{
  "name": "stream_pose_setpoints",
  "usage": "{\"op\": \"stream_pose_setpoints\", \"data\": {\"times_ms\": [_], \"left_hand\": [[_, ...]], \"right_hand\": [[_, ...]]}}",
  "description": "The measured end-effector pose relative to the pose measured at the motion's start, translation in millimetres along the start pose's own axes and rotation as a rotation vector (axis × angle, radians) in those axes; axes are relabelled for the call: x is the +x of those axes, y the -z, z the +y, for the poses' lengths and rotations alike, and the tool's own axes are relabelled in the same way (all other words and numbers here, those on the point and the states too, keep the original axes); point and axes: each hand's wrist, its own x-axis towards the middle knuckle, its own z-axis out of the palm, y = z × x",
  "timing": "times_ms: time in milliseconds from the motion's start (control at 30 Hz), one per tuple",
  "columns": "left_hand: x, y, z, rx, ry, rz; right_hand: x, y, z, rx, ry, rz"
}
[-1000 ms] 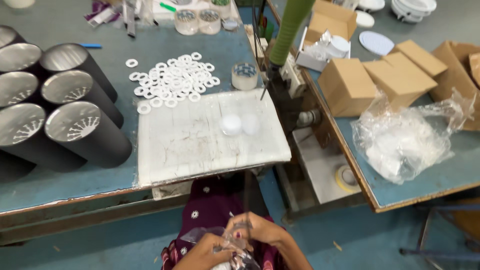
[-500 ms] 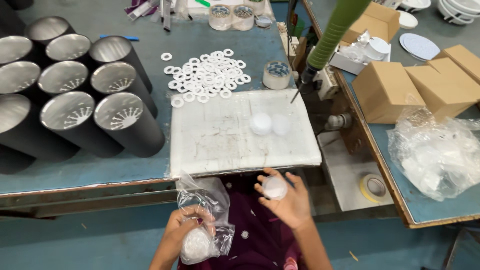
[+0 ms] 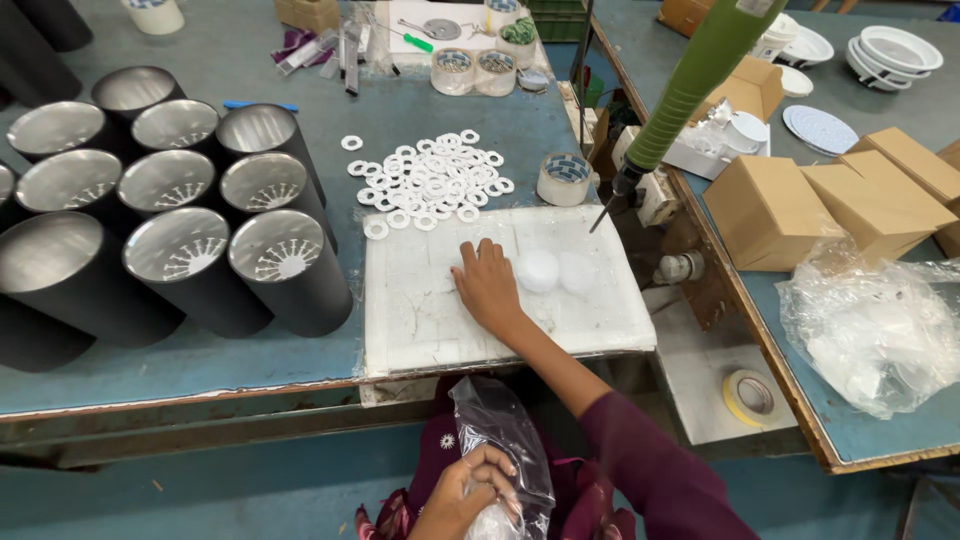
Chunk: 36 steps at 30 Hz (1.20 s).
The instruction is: The person sits at a factory workbench and packs white plastic caps and small plastic components into clear plastic bags one at a time, sealing each bag and placing the filled bags on the bench and into a cardboard box.
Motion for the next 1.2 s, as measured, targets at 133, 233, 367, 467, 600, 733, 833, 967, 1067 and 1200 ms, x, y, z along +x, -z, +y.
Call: {"op": "stream_pose_setpoints", "data": {"times_ms": [133,233,367,467,600,733,833,967,1067,1200], "left_hand": [[-11.1,10.7,3.4,0.137,-0.032,0.057],[-9.7,15.0,14.2,0.123,-0.039,0.094],[8.0,-1.2,31.4,0.235,-0.237,0.286],[28.7,-28.4,41.4,0.344,-0.401,0.385],[63.2,-77.4,39.1,0.164,-0.401,0.655],[77.7,-108.2,27.4,0.105,-0.429,0.884],[88.9,-125.6,12.2,0.189,-0.560,0.852],[98.0,-125.7,4.3,0.479,-0.694,0.897],[102.8,-123.1,-0.4,0.541,-0.690,0.702],[109.4,-150.7,-28.2,0.939,-0.398,0.322]], "right_hand": [[5.1,18.0,-7.4,-0.176,0.101,0.148],[-35.9,60.0,-5.7,0.147,0.183,0.112],[-129.2,111.1,-8.3,0.882,-0.004,-0.675],[-175.2,123.5,-14.1,1.022,0.211,-0.662],[-195.7,133.2,4.4,1.100,0.142,-0.587],[-214.4,148.2,41.0,1.007,0.184,-0.668],[-230.3,152.5,62.8,1.060,0.075,-0.594],[-241.3,159.7,110.9,1.570,-0.214,-0.421],[-251.8,167.5,162.9,2.181,-0.398,-0.279],[-273.3,158.4,210.0,2.529,-0.533,-0.339]]}}
